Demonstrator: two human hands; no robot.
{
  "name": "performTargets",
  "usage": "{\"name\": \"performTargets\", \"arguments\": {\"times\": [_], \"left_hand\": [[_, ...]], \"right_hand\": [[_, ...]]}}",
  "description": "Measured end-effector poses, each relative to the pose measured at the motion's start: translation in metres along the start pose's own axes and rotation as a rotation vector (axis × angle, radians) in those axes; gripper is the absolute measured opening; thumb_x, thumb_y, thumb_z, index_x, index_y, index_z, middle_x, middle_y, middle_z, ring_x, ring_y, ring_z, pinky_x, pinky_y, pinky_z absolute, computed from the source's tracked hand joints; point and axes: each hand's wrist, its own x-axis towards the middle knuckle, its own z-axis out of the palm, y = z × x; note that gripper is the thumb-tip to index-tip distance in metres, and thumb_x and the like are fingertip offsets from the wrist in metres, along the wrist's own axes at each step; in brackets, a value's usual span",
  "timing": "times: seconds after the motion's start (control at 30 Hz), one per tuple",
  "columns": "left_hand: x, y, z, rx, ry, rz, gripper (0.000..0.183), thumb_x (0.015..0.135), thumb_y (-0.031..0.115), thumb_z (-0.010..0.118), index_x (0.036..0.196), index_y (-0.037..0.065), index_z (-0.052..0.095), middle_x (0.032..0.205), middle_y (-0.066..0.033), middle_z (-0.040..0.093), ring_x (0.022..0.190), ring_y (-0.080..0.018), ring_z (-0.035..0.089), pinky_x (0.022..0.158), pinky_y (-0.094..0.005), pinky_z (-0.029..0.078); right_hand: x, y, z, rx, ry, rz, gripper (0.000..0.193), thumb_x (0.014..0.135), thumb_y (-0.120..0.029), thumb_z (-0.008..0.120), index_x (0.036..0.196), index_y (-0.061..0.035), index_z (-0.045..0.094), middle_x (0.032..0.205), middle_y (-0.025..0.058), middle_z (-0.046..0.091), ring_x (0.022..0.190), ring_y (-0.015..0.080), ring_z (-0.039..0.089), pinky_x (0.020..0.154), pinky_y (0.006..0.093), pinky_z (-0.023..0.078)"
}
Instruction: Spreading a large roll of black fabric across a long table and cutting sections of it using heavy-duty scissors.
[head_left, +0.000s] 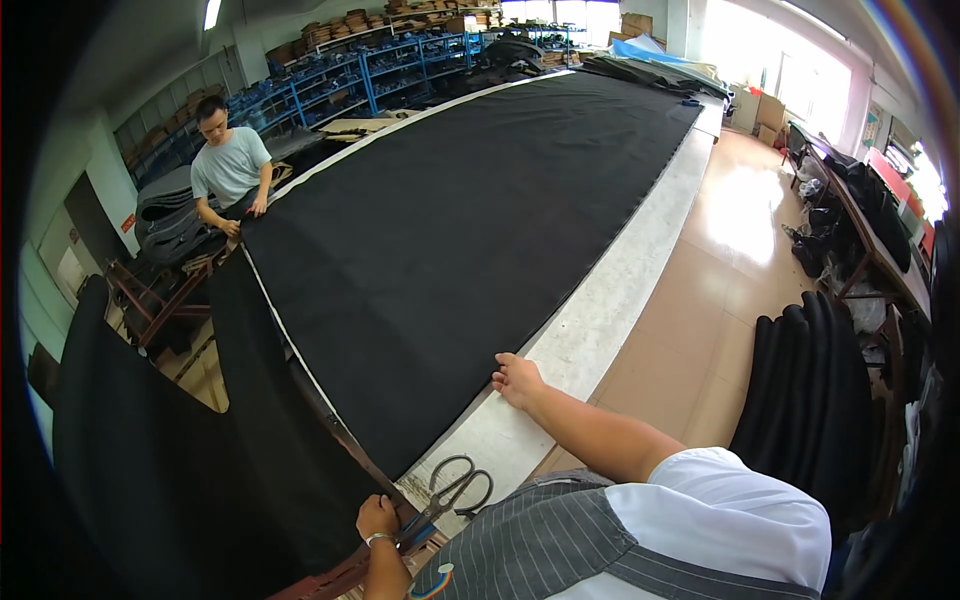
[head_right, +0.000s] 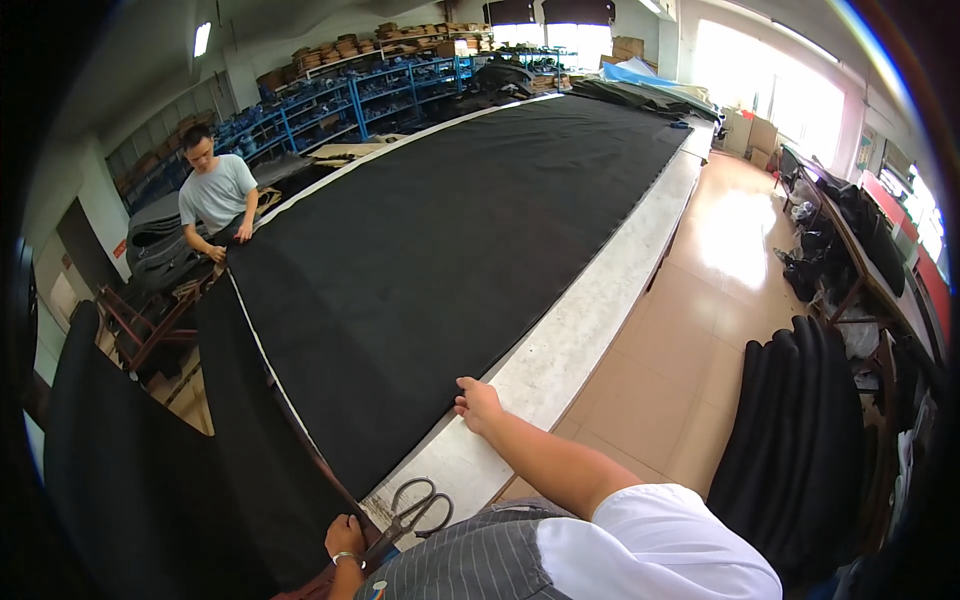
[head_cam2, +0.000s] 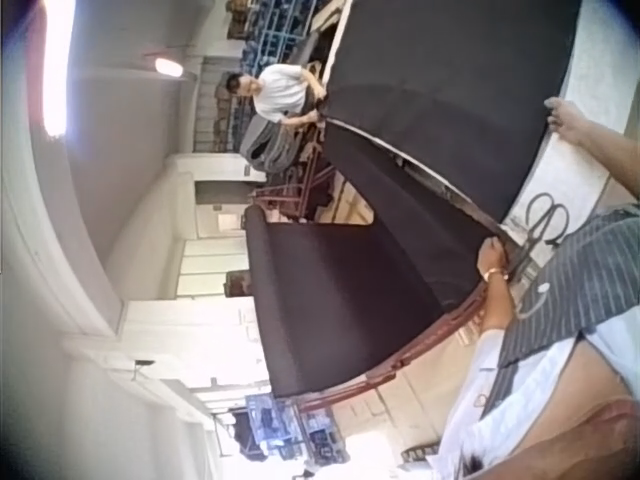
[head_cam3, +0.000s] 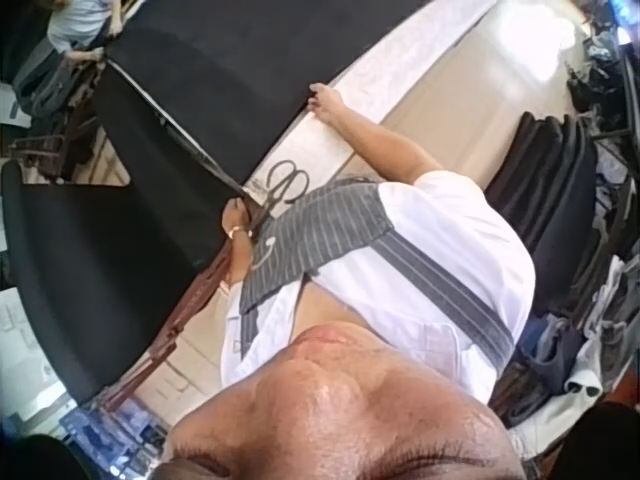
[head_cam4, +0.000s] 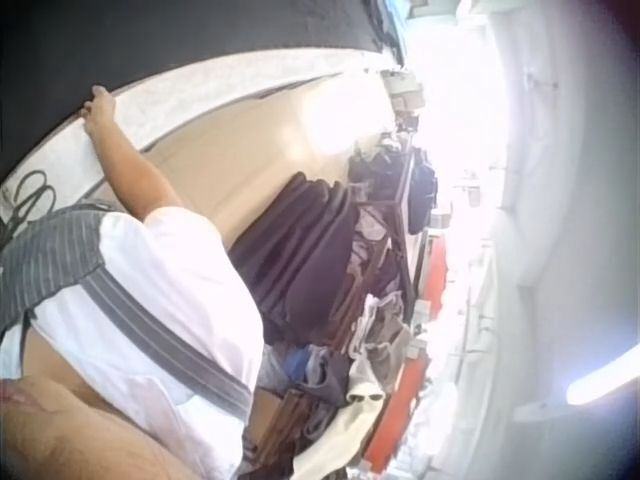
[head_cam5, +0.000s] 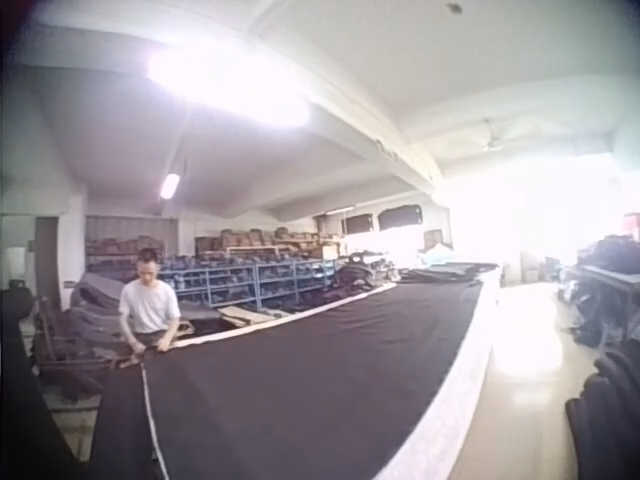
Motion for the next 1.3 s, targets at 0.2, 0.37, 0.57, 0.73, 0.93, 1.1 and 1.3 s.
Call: {"name": "performTargets", "arguments": {"times": [0.2,0.37,0.57,0.73,0.93,1.1,1.3], "left_hand": [[0.001,-0.009,0.003,-0.004,0.021,0.009,0.029,0.084,0.030,0.048,0.078,0.006,0.062,0.082,-0.0167,0.063,0.081,-0.0368,0.060,0.070,-0.0467,0.046],[0.002,-0.005,0.002,-0.024,0.032,0.041,0.029,0.084,0.032,0.049,0.079,0.006,0.063,0.082,-0.0182,0.063,0.080,-0.0384,0.060,0.069,-0.0471,0.046],[0.003,-0.005,0.007,0.036,0.022,-0.022,0.027,0.083,0.030,0.049,0.077,0.006,0.062,0.082,-0.0158,0.064,0.081,-0.0359,0.060,0.070,-0.0461,0.046],[0.001,-0.007,0.005,0.039,0.004,-0.027,0.029,0.083,0.031,0.050,0.076,0.006,0.062,0.079,-0.0169,0.063,0.077,-0.0371,0.060,0.068,-0.0466,0.047],[-0.005,0.002,-0.004,0.011,-0.011,-0.044,0.027,0.082,0.030,0.050,0.074,0.007,0.062,0.078,-0.0149,0.063,0.077,-0.0348,0.060,0.068,-0.0459,0.046],[0.000,0.000,0.000,0.001,-0.008,-0.016,0.028,0.083,0.031,0.049,0.074,0.008,0.062,0.079,-0.0143,0.064,0.077,-0.0346,0.060,0.068,-0.0461,0.047],[0.006,-0.010,0.010,0.053,-0.015,-0.026,0.029,0.082,0.032,0.049,0.075,0.008,0.063,0.080,-0.0142,0.064,0.079,-0.0346,0.061,0.068,-0.0465,0.047]], "right_hand": [[-0.009,-0.008,0.015,-0.290,0.003,0.015,0.038,0.083,-0.023,0.063,0.109,0.0019,0.051,0.100,0.0112,0.052,0.078,0.0213,0.052,0.080,0.0368,0.045],[-0.009,-0.004,0.016,-0.071,-0.255,0.115,0.032,0.088,-0.022,0.057,0.108,0.0037,0.051,0.113,0.0149,0.053,0.097,0.0285,0.056,0.087,0.0419,0.046],[-0.001,0.006,0.015,-0.150,-0.245,0.188,0.035,0.088,-0.030,0.059,0.101,0.0007,0.050,0.092,0.0120,0.053,0.077,0.0253,0.056,0.075,0.0400,0.052],[-0.005,0.002,0.024,-0.340,-0.299,0.247,0.038,0.082,-0.044,0.063,0.077,-0.0075,0.053,0.066,0.0018,0.047,0.047,0.0100,0.044,0.050,0.0301,0.049],[0.002,0.000,0.028,-0.547,-0.238,0.302,0.036,0.082,-0.042,0.063,0.081,-0.0072,0.055,0.063,0.0008,0.048,0.044,0.0092,0.043,0.047,0.0279,0.046],[0.007,0.002,0.025,-0.700,-0.229,0.248,0.032,0.087,-0.036,0.058,0.086,-0.0041,0.055,0.062,0.0053,0.054,0.042,0.0097,0.043,0.041,0.0276,0.042],[0.001,0.005,0.024,-0.724,-0.232,0.182,0.037,0.089,-0.033,0.055,0.078,0.0018,0.058,0.060,0.0104,0.058,0.038,0.0131,0.044,0.034,0.0279,0.034]]}}
